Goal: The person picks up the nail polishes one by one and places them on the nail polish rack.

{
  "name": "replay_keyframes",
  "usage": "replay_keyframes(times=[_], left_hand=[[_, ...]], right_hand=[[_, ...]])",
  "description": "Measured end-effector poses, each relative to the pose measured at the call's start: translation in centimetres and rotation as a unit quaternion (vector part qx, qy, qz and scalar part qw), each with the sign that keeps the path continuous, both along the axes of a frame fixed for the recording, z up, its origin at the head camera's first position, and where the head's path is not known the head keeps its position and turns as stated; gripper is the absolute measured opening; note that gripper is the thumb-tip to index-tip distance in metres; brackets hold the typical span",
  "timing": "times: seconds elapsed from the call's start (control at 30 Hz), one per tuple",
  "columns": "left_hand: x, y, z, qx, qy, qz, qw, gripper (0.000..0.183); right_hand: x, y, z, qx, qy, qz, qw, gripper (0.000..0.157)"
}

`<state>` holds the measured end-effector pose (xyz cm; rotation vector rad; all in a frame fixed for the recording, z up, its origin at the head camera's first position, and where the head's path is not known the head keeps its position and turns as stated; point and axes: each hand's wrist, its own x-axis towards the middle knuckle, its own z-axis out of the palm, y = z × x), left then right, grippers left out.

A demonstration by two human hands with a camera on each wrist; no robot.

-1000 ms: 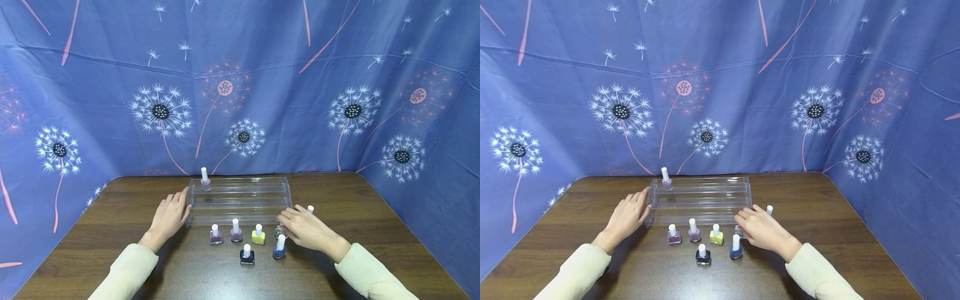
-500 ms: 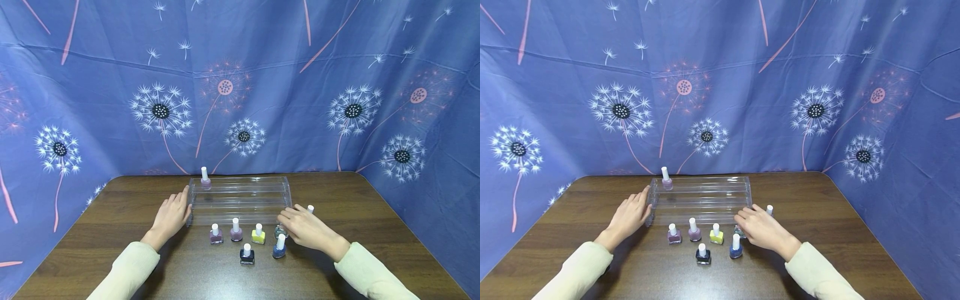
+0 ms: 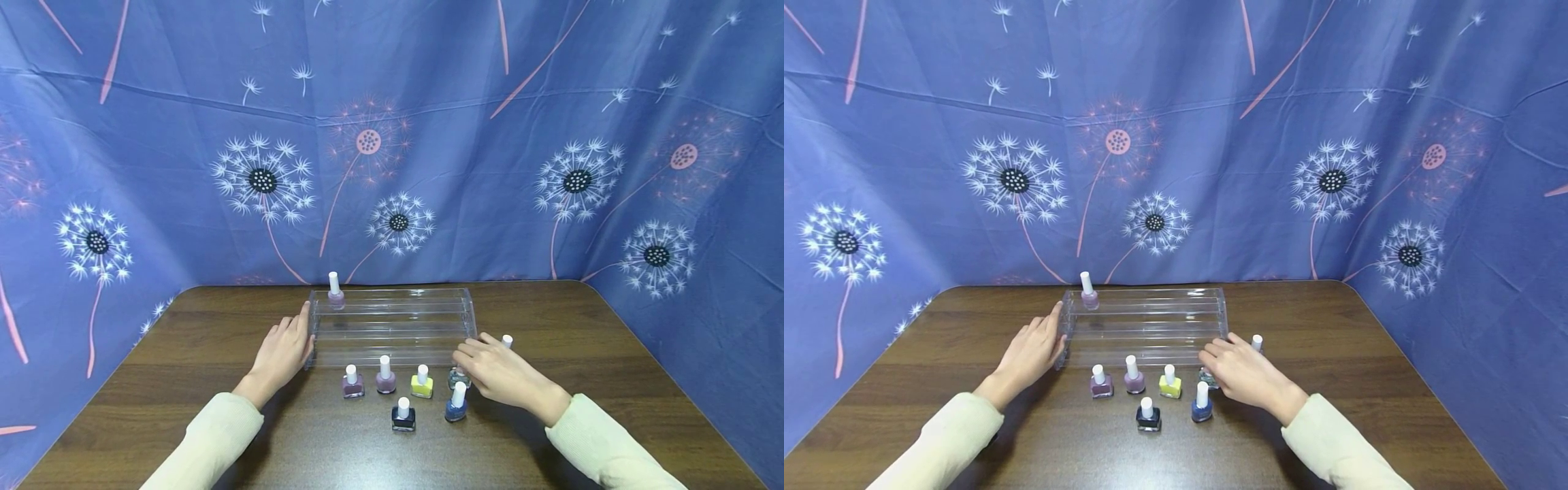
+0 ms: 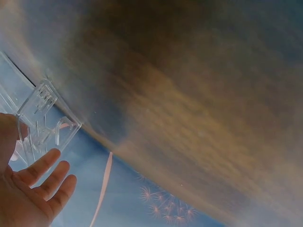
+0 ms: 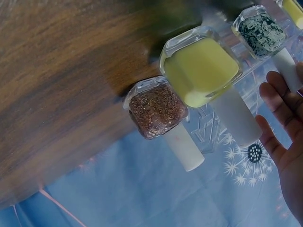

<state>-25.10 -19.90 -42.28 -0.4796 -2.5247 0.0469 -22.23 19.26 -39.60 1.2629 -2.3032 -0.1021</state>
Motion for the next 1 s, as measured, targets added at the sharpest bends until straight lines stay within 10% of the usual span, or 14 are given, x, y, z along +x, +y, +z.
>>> replay_keyframes(times=[1.0], left_hand=[[-0.2,0.1,-0.1,0.018,-0.008,-0.015,0.9997,0.066]], right_hand=[[-0.5,-0.3,3.0,-0.008,0.007,0.006,1.0,0.009]])
